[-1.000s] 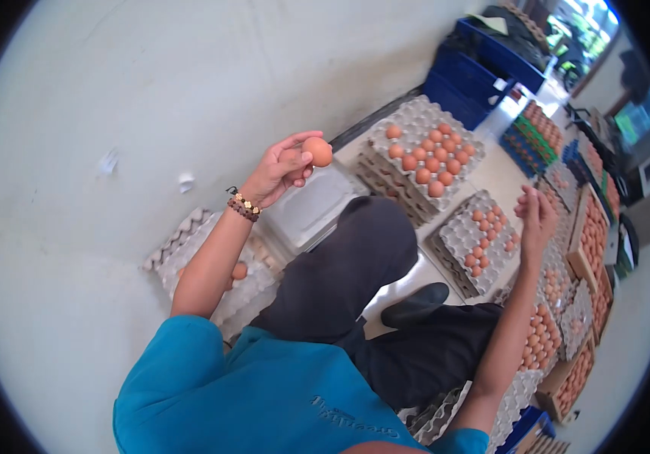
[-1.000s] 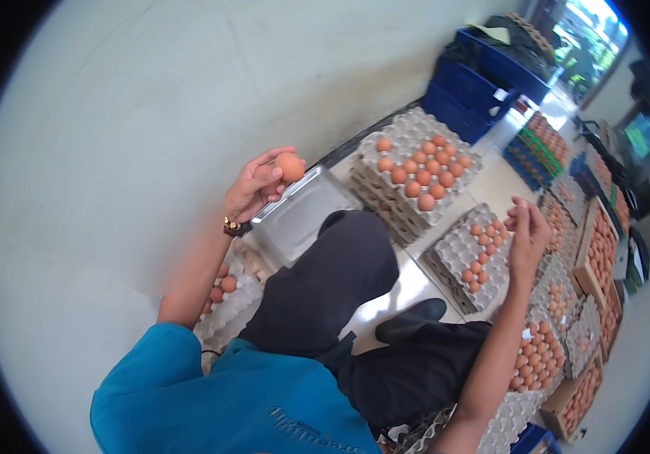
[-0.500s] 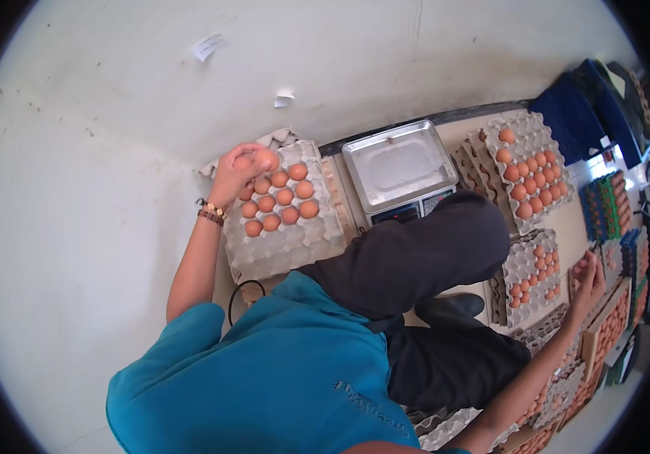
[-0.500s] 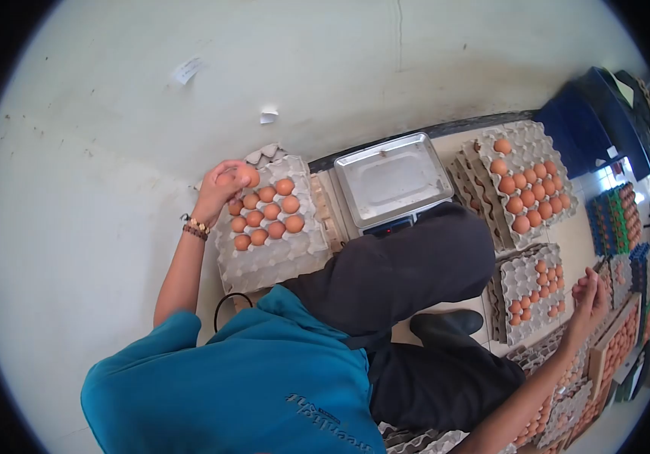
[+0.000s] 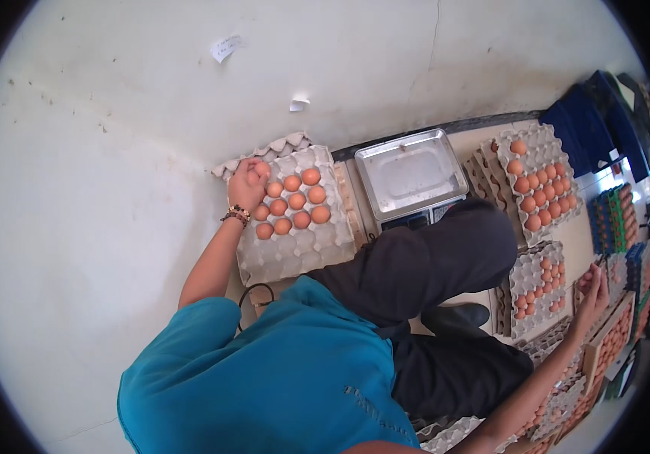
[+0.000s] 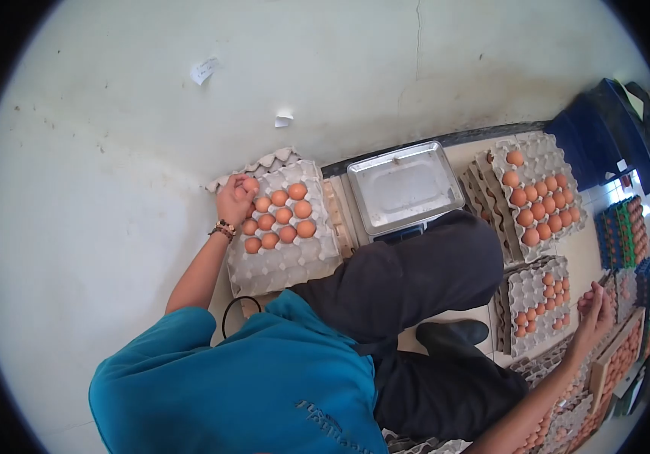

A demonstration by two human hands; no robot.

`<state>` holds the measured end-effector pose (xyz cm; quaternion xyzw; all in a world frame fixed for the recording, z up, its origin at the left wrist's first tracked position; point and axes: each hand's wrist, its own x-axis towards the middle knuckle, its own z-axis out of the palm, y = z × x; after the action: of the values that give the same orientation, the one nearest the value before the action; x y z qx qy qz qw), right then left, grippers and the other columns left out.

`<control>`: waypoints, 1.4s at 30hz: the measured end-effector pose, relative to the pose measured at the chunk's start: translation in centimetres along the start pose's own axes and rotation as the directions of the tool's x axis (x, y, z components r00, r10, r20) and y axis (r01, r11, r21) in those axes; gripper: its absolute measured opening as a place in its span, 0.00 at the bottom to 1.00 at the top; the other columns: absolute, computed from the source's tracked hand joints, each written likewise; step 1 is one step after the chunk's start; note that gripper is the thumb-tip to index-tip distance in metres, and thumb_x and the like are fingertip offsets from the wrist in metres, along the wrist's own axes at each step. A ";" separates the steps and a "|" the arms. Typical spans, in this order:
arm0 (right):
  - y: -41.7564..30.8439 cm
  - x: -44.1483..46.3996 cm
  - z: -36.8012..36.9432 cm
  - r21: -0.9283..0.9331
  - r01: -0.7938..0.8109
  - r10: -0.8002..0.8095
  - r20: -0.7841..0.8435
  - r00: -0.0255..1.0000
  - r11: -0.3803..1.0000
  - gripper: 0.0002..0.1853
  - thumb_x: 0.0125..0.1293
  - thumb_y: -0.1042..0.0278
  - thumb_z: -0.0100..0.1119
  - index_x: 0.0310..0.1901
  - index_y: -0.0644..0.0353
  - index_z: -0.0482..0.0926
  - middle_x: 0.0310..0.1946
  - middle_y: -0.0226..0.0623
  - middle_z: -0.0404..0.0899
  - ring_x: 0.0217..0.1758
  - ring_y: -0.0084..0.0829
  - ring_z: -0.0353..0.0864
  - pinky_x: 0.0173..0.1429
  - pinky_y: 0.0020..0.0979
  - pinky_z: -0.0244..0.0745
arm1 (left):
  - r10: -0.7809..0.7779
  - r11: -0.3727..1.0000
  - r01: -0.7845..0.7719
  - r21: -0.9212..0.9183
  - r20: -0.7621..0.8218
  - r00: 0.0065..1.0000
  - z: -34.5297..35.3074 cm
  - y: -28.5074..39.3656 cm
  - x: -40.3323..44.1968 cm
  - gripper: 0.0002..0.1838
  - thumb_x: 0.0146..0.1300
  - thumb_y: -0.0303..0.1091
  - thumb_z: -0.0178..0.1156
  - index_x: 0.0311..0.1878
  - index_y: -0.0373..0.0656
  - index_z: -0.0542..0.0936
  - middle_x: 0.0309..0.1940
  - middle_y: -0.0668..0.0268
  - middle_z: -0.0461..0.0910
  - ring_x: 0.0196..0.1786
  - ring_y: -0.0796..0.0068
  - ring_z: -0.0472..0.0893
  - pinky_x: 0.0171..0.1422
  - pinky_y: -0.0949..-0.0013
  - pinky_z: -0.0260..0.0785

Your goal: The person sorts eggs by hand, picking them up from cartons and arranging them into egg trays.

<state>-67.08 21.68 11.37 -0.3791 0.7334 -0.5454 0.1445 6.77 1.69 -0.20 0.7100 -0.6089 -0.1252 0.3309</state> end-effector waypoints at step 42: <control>25.0 -5.5 -7.9 -0.720 -0.199 0.416 0.134 0.900 0.664 0.18 0.45 0.71 0.65 0.41 0.62 0.88 0.32 0.46 0.87 0.35 0.38 0.88 0.45 0.37 0.82 | 0.222 0.964 -0.246 0.099 0.207 0.953 -1.6 -2.9 4.6 0.20 0.67 0.28 0.59 0.62 0.41 0.78 0.58 0.60 0.78 0.42 0.71 0.77 0.51 0.65 0.73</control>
<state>-78.26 33.96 -9.62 -0.3491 0.9074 -0.1383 0.1885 11.07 -2.06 0.23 0.6364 -0.7245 -0.1157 0.2379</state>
